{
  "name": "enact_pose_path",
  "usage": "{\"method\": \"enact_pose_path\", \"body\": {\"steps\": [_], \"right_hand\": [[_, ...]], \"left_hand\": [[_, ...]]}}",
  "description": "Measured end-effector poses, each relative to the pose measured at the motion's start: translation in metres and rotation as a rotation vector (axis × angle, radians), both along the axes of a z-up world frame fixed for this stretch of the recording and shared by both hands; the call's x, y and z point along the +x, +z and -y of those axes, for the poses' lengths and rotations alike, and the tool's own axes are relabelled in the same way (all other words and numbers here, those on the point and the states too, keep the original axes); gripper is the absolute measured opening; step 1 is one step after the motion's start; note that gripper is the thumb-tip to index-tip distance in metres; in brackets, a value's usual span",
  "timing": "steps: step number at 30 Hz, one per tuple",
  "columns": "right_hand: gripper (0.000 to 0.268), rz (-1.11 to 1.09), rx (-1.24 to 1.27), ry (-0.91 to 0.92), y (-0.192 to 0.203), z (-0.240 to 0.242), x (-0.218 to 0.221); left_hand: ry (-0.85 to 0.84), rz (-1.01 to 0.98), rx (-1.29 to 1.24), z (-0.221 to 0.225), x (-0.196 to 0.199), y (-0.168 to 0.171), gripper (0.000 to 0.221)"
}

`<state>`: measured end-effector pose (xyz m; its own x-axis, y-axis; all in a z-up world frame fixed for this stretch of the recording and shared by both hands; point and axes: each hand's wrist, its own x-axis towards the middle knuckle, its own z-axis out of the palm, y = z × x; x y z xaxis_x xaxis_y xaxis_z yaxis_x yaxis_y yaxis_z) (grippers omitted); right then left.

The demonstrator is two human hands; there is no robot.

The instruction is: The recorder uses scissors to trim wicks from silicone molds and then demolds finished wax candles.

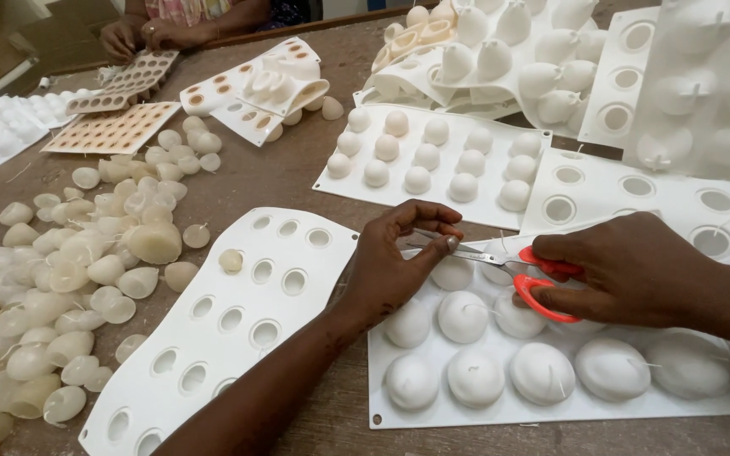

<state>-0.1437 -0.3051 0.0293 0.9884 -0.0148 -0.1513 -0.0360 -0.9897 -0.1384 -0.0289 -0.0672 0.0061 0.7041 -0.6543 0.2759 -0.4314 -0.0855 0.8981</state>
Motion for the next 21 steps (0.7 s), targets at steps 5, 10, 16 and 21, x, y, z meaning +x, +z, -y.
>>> {"method": "enact_pose_path", "body": {"steps": [5,10,16,21], "right_hand": [[0.045,0.005,-0.004,0.002,0.0,0.0,0.0],[0.045,-0.001,-0.07,0.018,0.003,-0.004,0.0],[0.044,0.028,-0.116,-0.002,0.004,0.002,-0.005],[0.046,0.064,-0.157,-0.015,0.006,0.01,-0.008]], "left_hand": [[-0.012,0.014,-0.021,0.002,0.002,-0.005,0.025],[0.016,0.0,0.019,0.001,0.0,-0.002,0.024],[0.029,0.078,0.022,0.001,0.003,-0.005,0.022],[0.039,0.026,-0.018,-0.001,0.003,0.003,0.024]]}}
